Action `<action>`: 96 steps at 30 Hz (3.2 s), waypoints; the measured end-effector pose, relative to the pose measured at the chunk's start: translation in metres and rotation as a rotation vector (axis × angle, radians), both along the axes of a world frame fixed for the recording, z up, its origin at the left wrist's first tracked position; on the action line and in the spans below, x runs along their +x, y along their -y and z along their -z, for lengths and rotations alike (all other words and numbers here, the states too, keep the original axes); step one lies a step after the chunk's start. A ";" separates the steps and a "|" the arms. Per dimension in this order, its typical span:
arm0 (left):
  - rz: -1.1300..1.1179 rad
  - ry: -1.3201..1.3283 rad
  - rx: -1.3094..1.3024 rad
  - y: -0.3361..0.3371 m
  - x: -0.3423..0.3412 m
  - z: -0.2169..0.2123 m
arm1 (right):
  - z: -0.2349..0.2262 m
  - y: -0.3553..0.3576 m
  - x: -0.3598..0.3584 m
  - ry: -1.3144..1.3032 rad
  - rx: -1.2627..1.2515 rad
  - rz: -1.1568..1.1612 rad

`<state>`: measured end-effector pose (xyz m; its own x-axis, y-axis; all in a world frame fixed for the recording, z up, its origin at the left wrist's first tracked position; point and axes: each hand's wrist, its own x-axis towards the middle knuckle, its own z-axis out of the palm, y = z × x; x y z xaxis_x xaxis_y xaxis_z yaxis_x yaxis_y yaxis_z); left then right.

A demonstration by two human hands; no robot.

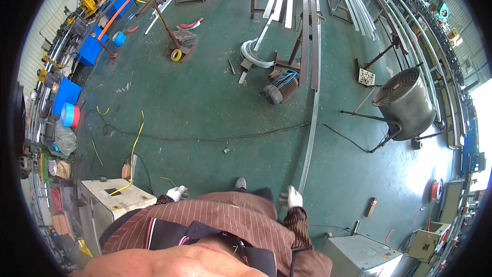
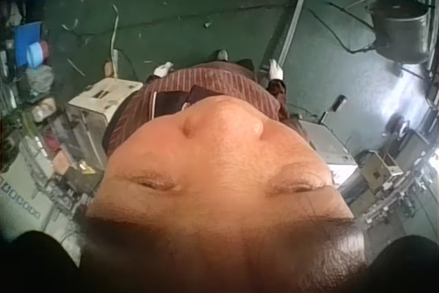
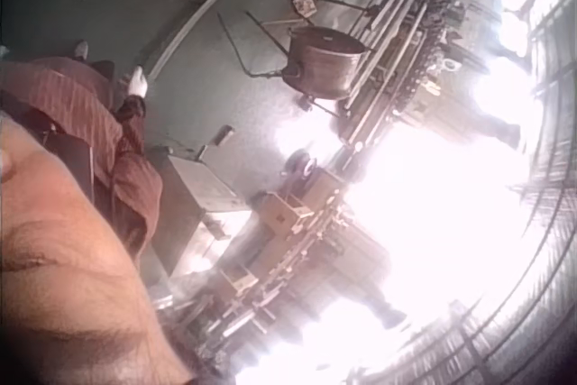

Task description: The recorder uses a chop saw to cut metal profiles and then organizes the cut pieces on the factory floor.

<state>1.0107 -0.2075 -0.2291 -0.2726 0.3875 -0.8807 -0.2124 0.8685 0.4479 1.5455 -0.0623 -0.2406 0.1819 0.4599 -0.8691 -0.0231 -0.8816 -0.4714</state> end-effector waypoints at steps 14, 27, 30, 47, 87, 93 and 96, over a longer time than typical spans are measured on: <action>-0.240 -0.083 0.322 -0.072 -0.097 0.087 | -0.023 -0.334 -0.197 0.134 0.310 -0.857; -0.596 -0.015 0.241 -0.305 -0.184 0.031 | 0.023 -0.668 -0.241 0.433 0.292 -0.899; -0.505 0.119 0.275 -0.356 -0.230 0.052 | 0.030 -0.710 -0.239 0.272 0.345 -0.636; -0.236 -0.016 0.259 -0.697 -0.608 -0.023 | 0.129 -0.784 -0.458 0.190 -0.016 -0.385; 1.314 -0.354 -0.149 -1.488 -0.412 -0.085 | 0.066 -0.917 -0.403 0.919 -0.674 -0.436; 1.733 -0.405 -0.185 -1.535 -0.345 -0.065 | 0.003 -0.983 -0.389 0.883 -0.478 -0.343; 1.734 -0.338 -0.155 -1.559 -0.313 -0.049 | -0.004 -1.025 -0.404 0.747 -0.445 -0.301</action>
